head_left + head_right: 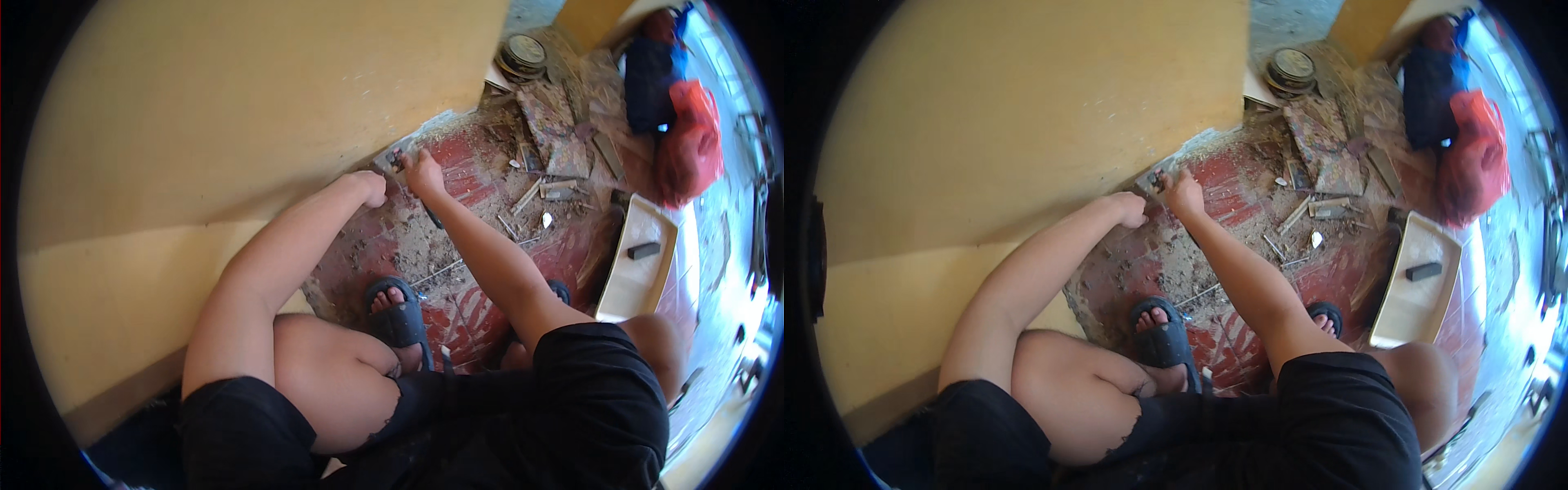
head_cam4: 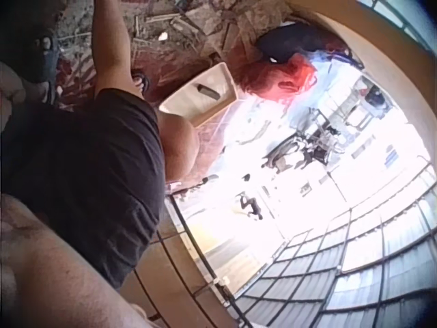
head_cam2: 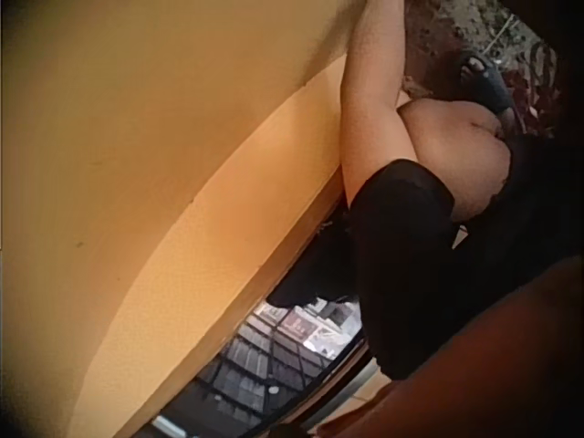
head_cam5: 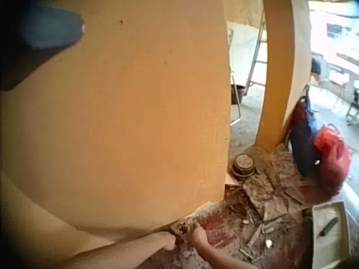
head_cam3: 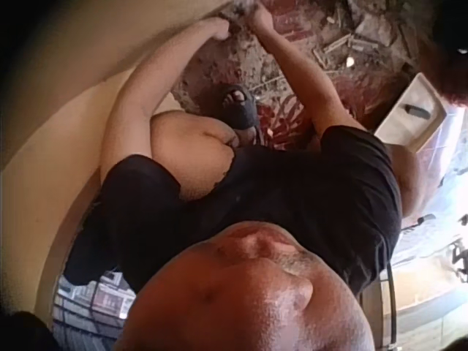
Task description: Scraping a wall and applying putty or plaster for renovation.
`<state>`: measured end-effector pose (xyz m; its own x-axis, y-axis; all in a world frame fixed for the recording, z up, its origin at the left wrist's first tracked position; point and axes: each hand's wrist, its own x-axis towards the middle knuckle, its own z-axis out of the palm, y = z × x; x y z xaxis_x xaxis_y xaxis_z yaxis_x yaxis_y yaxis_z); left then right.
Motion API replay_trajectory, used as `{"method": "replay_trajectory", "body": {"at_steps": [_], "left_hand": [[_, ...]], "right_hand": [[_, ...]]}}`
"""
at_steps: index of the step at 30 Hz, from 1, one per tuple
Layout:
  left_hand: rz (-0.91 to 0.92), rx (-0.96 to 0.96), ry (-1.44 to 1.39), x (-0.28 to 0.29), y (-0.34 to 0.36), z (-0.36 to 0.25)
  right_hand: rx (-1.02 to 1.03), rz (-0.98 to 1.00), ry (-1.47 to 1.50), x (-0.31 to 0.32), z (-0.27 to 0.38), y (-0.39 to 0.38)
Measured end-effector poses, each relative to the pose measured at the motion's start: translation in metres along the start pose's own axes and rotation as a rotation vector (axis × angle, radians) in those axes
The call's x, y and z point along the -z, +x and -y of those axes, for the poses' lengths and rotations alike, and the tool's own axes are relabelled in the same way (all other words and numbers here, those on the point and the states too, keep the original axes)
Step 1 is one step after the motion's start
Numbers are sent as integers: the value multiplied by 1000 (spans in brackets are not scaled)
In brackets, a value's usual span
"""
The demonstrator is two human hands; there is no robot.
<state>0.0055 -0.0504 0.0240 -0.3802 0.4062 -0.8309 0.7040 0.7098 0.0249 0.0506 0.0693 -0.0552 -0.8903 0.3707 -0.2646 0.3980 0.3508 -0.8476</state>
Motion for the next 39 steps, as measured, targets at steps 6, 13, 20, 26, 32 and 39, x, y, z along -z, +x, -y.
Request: {"method": "replay_trajectory", "body": {"at_steps": [6,13,20,26,32,39], "left_hand": [[16,51,24,1,2,2],[254,165,-1555,6,16,-24],[-50,69,-1823,-17,-3,-87],[-201,245,-1693,-30,-25,-67],[-194,244,-1655,-54,-42,-63],[-157,293,-1631,-56,-44,-55]], "right_hand": [[-73,116,-1,17,-2,-21],[-381,51,374,54,-8,-28],[-512,49,490,50,17,-22],[-319,45,241,57,33,-20],[-290,53,365,43,15,27],[-196,189,470,25,15,36]]}}
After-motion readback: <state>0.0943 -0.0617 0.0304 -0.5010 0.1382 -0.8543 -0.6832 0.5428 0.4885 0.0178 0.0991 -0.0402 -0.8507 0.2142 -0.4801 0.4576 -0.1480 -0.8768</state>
